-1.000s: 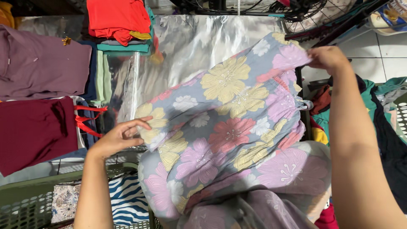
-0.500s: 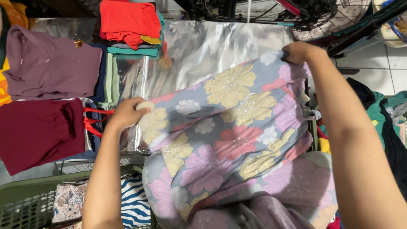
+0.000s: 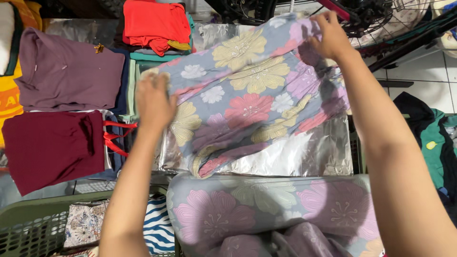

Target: The person folds several pieces of clothing on a plastic-covered surface. They handle a navy blue garment, a mauve top, a maroon pair of pants, a floral blouse, a floral skirt, and black pants, folding each item and placing them into a green laundry basket.

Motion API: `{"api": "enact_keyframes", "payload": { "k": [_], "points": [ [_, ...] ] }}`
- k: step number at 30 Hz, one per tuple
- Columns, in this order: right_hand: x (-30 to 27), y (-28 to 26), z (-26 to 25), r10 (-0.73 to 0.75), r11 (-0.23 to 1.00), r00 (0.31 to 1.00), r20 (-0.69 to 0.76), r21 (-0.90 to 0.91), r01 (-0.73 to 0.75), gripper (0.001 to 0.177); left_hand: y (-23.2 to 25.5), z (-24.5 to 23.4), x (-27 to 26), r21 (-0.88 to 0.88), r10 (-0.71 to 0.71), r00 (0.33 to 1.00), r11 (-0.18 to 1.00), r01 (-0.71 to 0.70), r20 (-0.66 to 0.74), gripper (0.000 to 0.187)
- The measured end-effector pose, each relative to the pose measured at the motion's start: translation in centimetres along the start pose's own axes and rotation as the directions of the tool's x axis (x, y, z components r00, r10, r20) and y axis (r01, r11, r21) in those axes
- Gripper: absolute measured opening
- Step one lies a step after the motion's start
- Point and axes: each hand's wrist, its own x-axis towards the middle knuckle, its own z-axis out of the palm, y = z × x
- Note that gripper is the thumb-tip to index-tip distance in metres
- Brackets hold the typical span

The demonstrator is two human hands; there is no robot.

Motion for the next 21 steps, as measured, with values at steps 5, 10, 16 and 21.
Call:
{"api": "enact_keyframes", "payload": {
  "k": [5, 10, 16, 21],
  "points": [
    [-8.4, 1.4, -3.3, 0.040, 0.997, 0.993, 0.113, -0.071, -0.032, 0.046, 6.0, -2.5, -6.3, -0.529, 0.258, 0.874, 0.849, -0.002, 0.411, 0.045],
    [-16.5, 3.1, -5.2, 0.642, 0.733, 0.739, 0.206, 0.120, -0.670, 0.051, 9.6, -4.8, -11.3, -0.434, 0.167, 0.917, 0.901, 0.008, 0.362, 0.048],
    [-21.9, 4.0, -4.1, 0.677, 0.152, 0.329, 0.659, 0.312, -0.938, 0.030, 11.3, -6.1, -13.5, -0.111, -0.129, 0.799, 0.965, 0.238, 0.587, 0.056],
    [-23.7, 4.6, -5.1, 0.643, 0.260, 0.478, 0.598, 0.417, -0.871, 0.020, 11.3, -8.4, -14.5, -0.265, -0.022, 0.932, 0.956, 0.125, 0.362, 0.055]
  ]
}}
